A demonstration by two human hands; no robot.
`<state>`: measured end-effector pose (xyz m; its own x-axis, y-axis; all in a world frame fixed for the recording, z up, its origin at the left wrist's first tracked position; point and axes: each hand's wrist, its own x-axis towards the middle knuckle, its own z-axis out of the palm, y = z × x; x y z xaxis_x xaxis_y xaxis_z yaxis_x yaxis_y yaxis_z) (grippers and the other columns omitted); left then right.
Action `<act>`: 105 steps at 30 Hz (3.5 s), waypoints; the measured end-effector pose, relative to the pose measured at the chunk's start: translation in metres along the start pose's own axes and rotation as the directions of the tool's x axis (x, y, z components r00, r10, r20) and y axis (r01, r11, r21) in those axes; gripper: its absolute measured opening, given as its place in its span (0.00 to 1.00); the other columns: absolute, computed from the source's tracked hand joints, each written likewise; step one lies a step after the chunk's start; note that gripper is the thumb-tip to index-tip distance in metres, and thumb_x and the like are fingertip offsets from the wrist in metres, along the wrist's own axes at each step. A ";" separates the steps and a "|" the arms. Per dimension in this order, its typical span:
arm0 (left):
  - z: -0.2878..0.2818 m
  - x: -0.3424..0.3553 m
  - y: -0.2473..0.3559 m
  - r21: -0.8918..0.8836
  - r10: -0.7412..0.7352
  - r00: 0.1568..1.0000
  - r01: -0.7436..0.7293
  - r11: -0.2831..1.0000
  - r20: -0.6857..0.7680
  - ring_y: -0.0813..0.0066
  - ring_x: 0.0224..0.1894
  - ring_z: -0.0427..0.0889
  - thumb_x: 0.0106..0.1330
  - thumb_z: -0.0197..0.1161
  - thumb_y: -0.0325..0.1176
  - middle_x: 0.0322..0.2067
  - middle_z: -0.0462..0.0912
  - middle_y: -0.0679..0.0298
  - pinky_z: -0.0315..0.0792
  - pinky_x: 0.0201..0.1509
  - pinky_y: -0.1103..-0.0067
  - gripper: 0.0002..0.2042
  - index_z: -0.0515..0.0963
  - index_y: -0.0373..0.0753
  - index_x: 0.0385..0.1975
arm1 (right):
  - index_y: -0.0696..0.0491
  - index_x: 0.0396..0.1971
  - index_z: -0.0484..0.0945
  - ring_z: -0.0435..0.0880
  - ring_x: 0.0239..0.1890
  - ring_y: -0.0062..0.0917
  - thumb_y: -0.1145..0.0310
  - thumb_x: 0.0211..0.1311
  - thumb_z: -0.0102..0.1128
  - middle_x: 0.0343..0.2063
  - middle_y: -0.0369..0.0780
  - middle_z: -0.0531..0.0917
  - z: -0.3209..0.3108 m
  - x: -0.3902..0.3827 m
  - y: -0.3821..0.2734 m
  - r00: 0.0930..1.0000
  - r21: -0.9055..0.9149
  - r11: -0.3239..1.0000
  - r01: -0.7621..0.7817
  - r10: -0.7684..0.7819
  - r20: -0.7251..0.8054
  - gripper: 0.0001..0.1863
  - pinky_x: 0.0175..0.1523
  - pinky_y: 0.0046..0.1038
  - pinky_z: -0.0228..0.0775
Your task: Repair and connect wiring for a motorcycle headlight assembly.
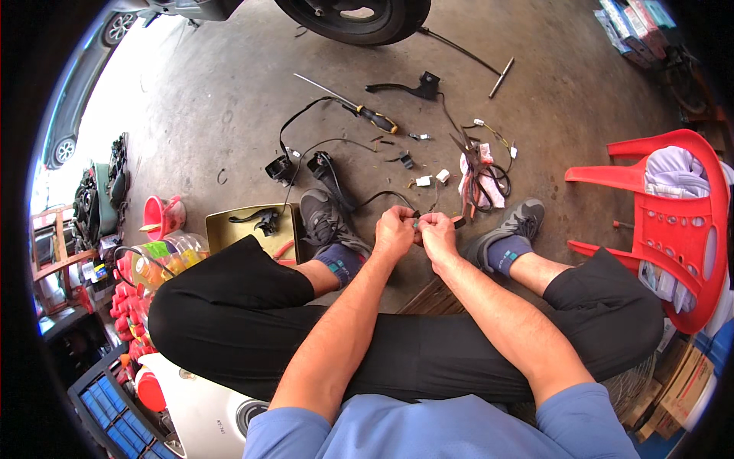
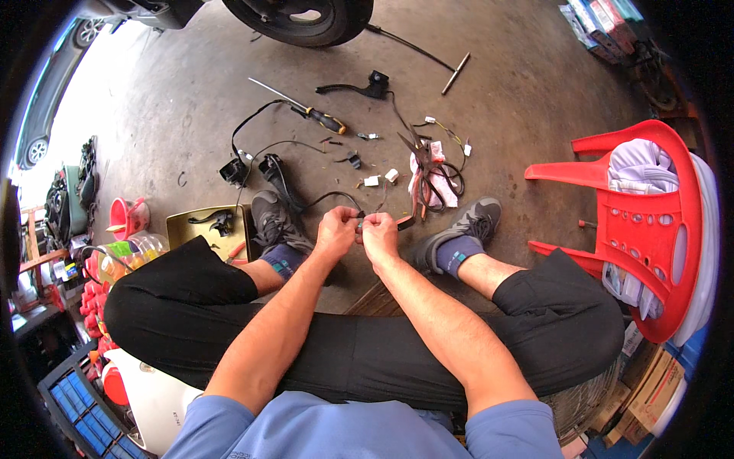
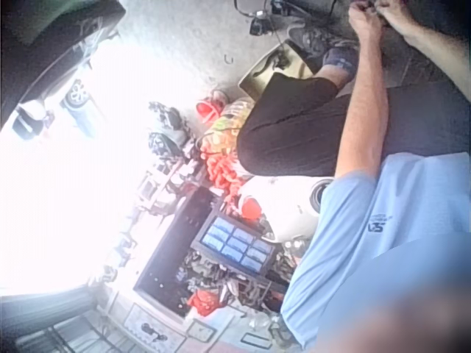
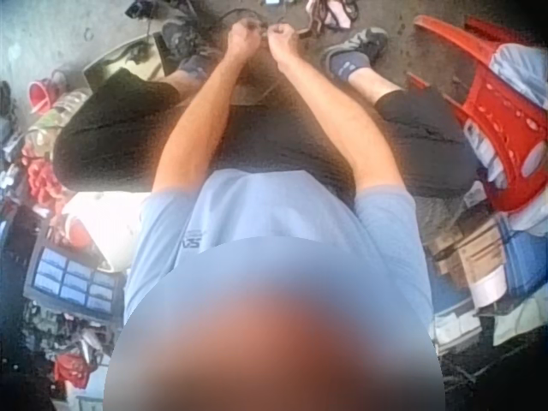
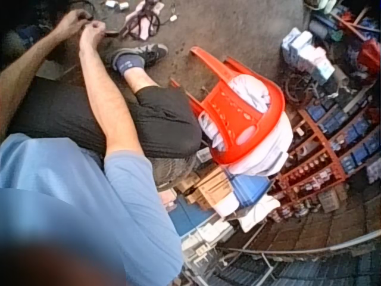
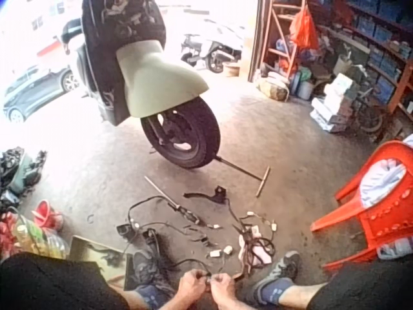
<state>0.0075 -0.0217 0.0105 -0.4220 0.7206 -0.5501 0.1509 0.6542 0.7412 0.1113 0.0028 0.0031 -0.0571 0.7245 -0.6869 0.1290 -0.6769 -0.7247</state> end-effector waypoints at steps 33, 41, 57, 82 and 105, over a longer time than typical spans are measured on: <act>0.004 -0.007 0.003 -0.033 0.007 0.998 -0.005 0.999 0.069 0.75 0.28 0.82 0.51 0.65 0.30 0.26 0.83 0.58 0.74 0.34 0.79 0.16 0.74 0.32 0.39 | 0.59 0.29 0.76 0.71 0.24 0.16 0.70 0.61 0.52 0.21 0.33 0.77 -0.008 0.013 -0.001 0.999 -0.018 0.999 -0.032 0.033 0.040 0.08 0.30 0.22 0.65; 0.003 -0.003 0.000 -0.079 0.015 0.999 -0.013 0.997 0.029 0.79 0.27 0.80 0.52 0.63 0.28 0.24 0.82 0.60 0.74 0.32 0.80 0.10 0.77 0.32 0.33 | 0.56 0.35 0.71 0.71 0.23 0.16 0.71 0.57 0.58 0.27 0.34 0.75 -0.005 0.002 -0.011 0.998 0.062 0.997 -0.034 0.030 0.053 0.09 0.29 0.19 0.63; 0.000 -0.006 0.014 -0.050 0.081 0.995 -0.078 0.996 0.062 0.79 0.28 0.81 0.51 0.65 0.30 0.25 0.83 0.62 0.74 0.35 0.80 0.10 0.79 0.33 0.32 | 0.57 0.31 0.72 0.73 0.23 0.18 0.72 0.56 0.53 0.24 0.34 0.75 -0.010 0.010 -0.007 1.000 0.054 0.998 0.021 -0.020 -0.011 0.05 0.29 0.20 0.66; 0.009 0.011 -0.002 -0.505 -0.031 0.943 0.205 0.839 0.331 0.84 0.22 0.73 0.63 0.59 0.33 0.22 0.77 0.68 0.65 0.24 0.86 0.07 0.75 0.34 0.30 | 0.57 0.32 0.74 0.74 0.23 0.16 0.76 0.60 0.53 0.26 0.34 0.76 -0.018 0.008 -0.027 0.992 0.054 0.996 -0.070 0.064 0.104 0.02 0.28 0.18 0.67; 0.011 0.010 0.010 -0.119 -0.014 0.998 0.022 0.993 0.068 0.78 0.21 0.79 0.60 0.59 0.31 0.20 0.80 0.62 0.71 0.26 0.79 0.09 0.78 0.30 0.28 | 0.62 0.31 0.77 0.79 0.29 0.19 0.76 0.55 0.57 0.27 0.39 0.81 -0.011 0.017 -0.007 0.966 -0.432 0.874 0.225 -0.259 -0.022 0.06 0.30 0.23 0.74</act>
<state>0.0144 -0.0055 0.0080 -0.3624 0.7254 -0.5852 0.0340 0.6377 0.7695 0.1198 0.0218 -0.0031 -0.0671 0.8778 -0.4744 0.5274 -0.3724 -0.7637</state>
